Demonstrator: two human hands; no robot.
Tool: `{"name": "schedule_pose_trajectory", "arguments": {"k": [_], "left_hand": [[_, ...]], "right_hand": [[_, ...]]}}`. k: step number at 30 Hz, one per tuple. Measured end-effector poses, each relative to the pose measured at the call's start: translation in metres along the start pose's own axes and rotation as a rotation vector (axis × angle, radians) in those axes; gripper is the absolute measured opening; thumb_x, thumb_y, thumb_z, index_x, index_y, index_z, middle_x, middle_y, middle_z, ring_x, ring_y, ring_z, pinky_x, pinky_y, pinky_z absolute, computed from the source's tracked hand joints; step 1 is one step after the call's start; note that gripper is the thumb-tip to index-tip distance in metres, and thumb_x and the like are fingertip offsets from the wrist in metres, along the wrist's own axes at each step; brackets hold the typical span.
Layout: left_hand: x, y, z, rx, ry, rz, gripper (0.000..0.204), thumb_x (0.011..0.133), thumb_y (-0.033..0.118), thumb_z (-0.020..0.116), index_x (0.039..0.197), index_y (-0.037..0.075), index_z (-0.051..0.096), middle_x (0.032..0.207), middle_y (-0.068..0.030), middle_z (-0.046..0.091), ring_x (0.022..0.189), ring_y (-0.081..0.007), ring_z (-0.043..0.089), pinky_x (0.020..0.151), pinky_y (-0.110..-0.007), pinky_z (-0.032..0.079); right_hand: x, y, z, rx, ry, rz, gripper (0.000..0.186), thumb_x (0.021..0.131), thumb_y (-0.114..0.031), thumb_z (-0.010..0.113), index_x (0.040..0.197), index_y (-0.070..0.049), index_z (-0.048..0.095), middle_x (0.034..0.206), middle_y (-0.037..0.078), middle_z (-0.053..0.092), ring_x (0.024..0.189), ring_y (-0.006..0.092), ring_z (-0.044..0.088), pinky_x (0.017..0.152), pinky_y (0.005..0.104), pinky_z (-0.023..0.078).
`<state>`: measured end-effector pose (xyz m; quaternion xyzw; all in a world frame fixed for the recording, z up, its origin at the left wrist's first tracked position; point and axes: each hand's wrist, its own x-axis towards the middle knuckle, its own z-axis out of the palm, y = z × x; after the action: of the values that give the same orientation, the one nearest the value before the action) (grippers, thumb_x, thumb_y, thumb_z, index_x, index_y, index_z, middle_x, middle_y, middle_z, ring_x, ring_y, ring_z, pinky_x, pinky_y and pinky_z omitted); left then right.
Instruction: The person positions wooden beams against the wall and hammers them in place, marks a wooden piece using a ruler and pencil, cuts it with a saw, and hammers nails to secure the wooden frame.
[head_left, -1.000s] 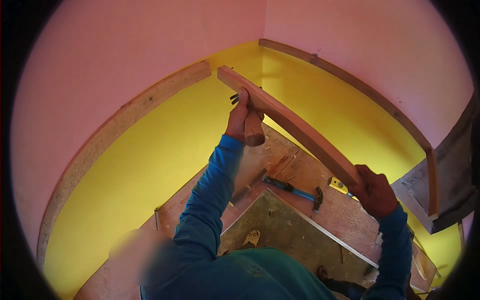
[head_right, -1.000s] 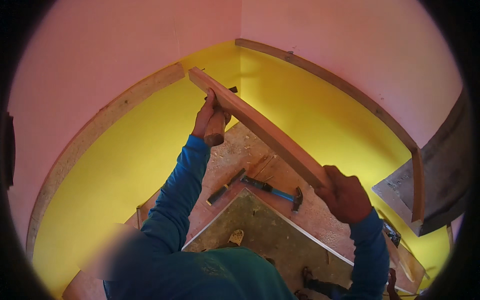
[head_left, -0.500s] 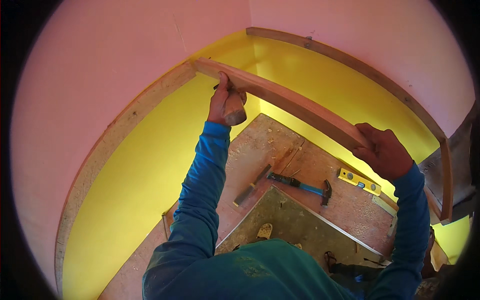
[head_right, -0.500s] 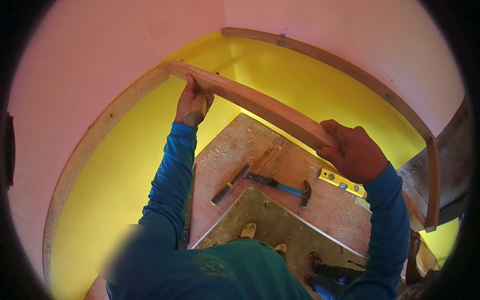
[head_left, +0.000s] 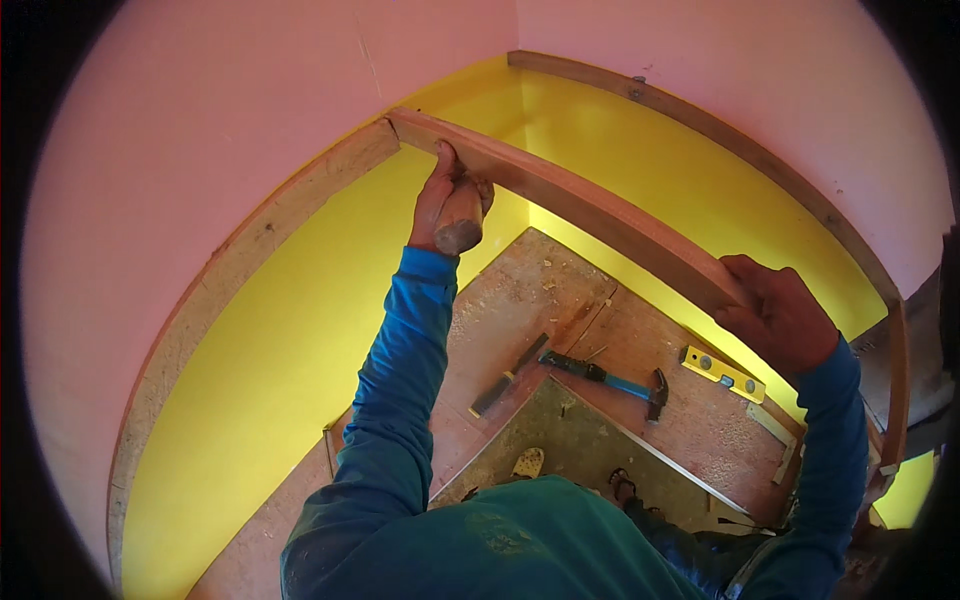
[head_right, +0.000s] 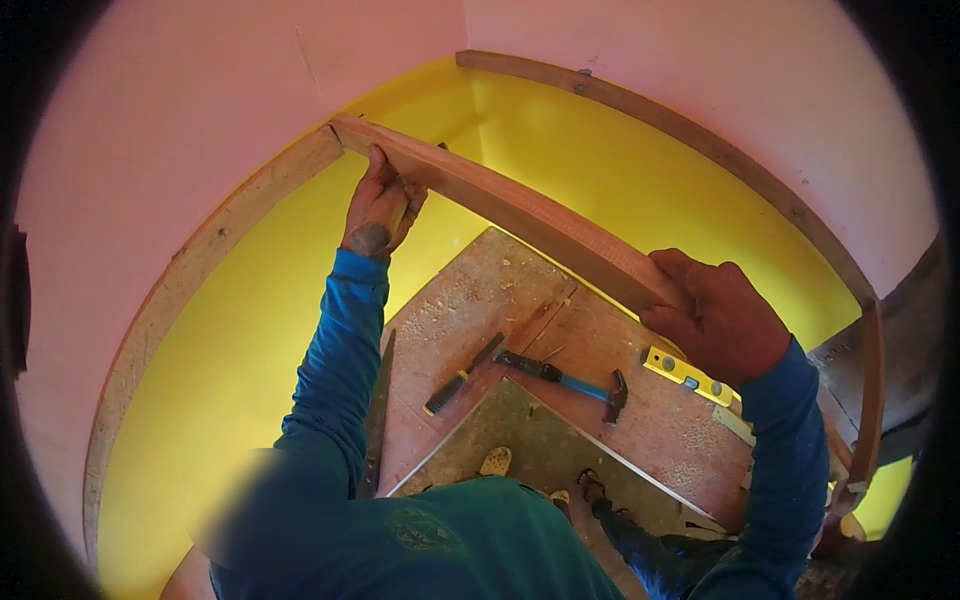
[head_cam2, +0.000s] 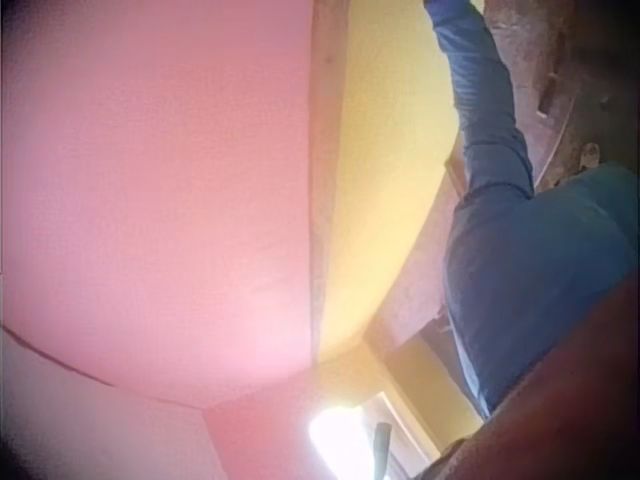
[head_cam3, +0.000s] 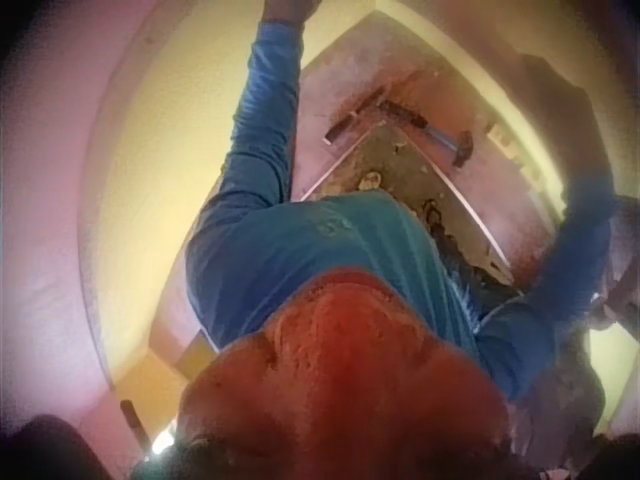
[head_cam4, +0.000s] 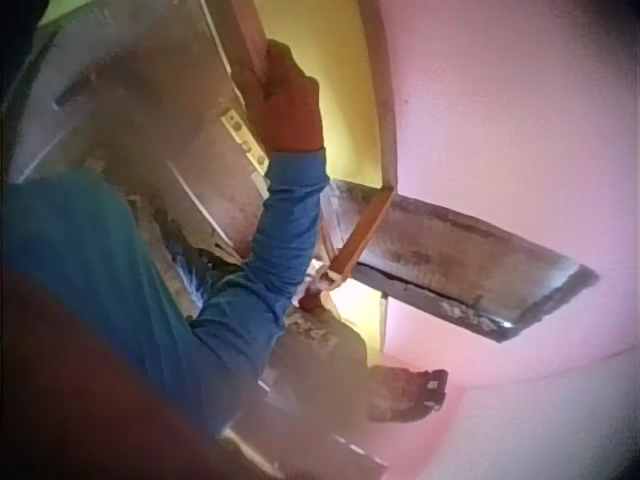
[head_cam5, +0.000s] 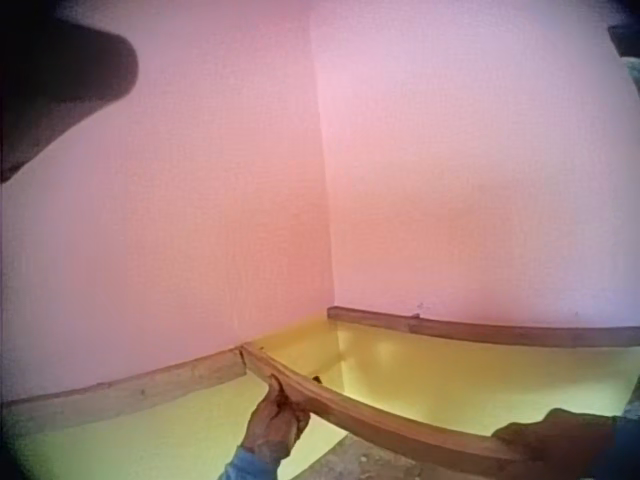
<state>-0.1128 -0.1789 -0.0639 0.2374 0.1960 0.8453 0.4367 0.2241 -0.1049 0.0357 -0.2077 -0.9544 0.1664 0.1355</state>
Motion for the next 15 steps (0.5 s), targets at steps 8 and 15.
{"name": "schedule_pose_trajectory", "arguments": {"k": [8, 15], "left_hand": [[0.000, 0.010, -0.006, 0.027, -0.066, -0.135, 0.040, 0.080, 0.039, 0.041, 0.106, 0.008, 0.040, 0.099, -0.0114, 0.045, 0.067, -0.0116, 0.047, 0.055, -0.016, 0.046], [-0.006, 0.008, 0.007, -0.025, -0.085, -0.125, 0.041, 0.080, 0.038, 0.042, 0.106, 0.006, 0.040, 0.100, -0.0135, 0.044, 0.066, -0.0125, 0.047, 0.056, -0.017, 0.047]], "right_hand": [[0.000, -0.006, 0.000, -0.079, 0.016, 0.010, 0.033, 0.066, -0.020, 0.059, 0.092, -0.001, 0.050, 0.068, 0.019, 0.053, 0.062, 0.0314, 0.054, 0.060, 0.0351, 0.042], [-0.001, -0.009, -0.006, -0.079, -0.010, 0.026, 0.034, 0.067, -0.020, 0.059, 0.093, -0.002, 0.049, 0.067, 0.019, 0.053, 0.061, 0.0324, 0.052, 0.058, 0.0359, 0.041]]}}
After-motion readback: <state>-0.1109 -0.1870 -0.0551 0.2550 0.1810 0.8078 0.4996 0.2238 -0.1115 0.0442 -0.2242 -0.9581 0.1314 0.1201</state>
